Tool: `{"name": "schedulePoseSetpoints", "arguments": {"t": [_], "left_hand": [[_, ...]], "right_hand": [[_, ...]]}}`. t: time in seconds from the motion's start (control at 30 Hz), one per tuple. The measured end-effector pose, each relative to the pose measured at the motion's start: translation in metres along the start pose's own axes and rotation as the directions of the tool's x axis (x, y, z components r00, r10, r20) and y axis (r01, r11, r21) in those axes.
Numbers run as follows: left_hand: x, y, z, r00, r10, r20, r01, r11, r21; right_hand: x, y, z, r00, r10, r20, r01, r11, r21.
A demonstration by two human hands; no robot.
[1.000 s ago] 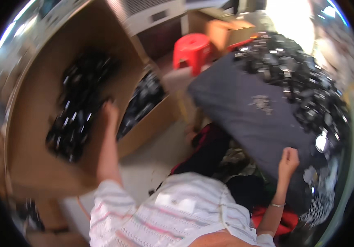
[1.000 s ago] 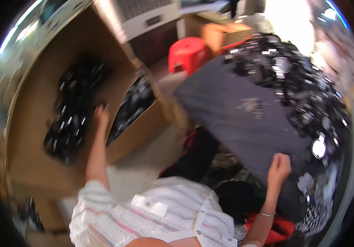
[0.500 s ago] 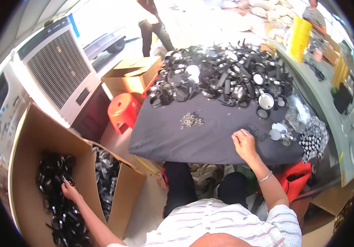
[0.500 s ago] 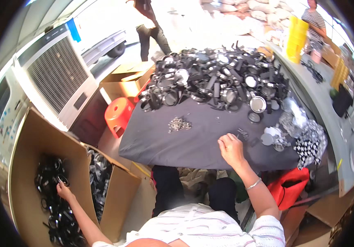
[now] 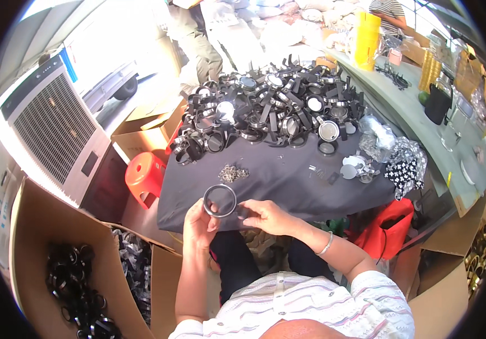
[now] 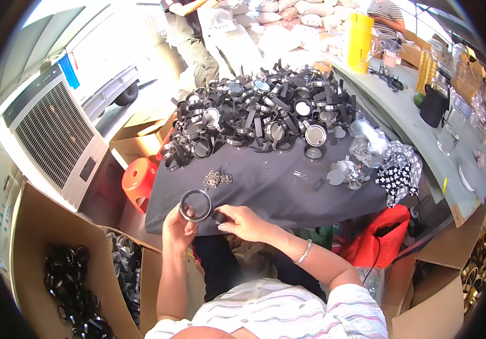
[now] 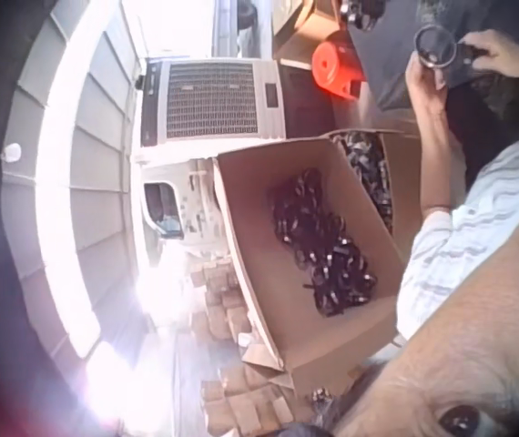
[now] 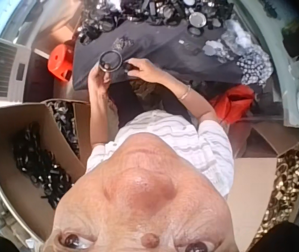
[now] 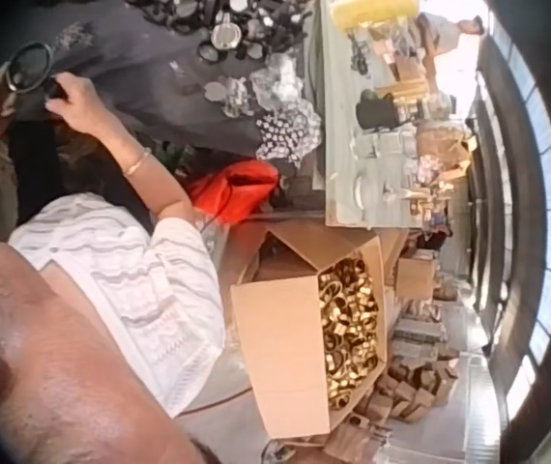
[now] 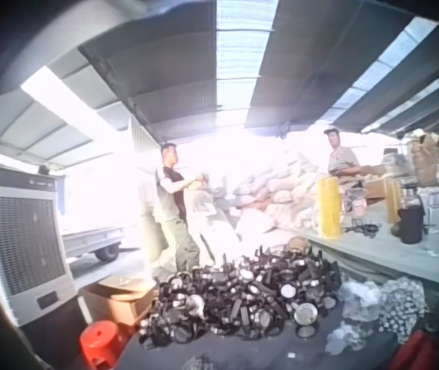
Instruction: The person takes mirror components from a box and the table, then assembles the mirrors by fitting metal pins, brackets, and handles to the circular frames by hand.
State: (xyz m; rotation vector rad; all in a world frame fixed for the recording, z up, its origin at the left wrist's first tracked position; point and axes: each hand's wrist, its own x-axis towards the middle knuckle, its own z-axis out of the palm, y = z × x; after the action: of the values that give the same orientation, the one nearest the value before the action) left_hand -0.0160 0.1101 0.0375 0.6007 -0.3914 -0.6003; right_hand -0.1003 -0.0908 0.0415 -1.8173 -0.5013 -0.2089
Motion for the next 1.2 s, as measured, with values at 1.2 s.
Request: {"name": "schedulePoseSetpoints", "arguments": {"t": [1.2], "left_hand": [[0.055, -0.093, 0.017, 0.995, 0.089, -0.046, -0.024, 0.658, 0.753]], "right_hand": [[-0.12, 0.037, -0.232, 0.832, 0.249, -0.497, -0.445, -0.238, -0.864]]}}
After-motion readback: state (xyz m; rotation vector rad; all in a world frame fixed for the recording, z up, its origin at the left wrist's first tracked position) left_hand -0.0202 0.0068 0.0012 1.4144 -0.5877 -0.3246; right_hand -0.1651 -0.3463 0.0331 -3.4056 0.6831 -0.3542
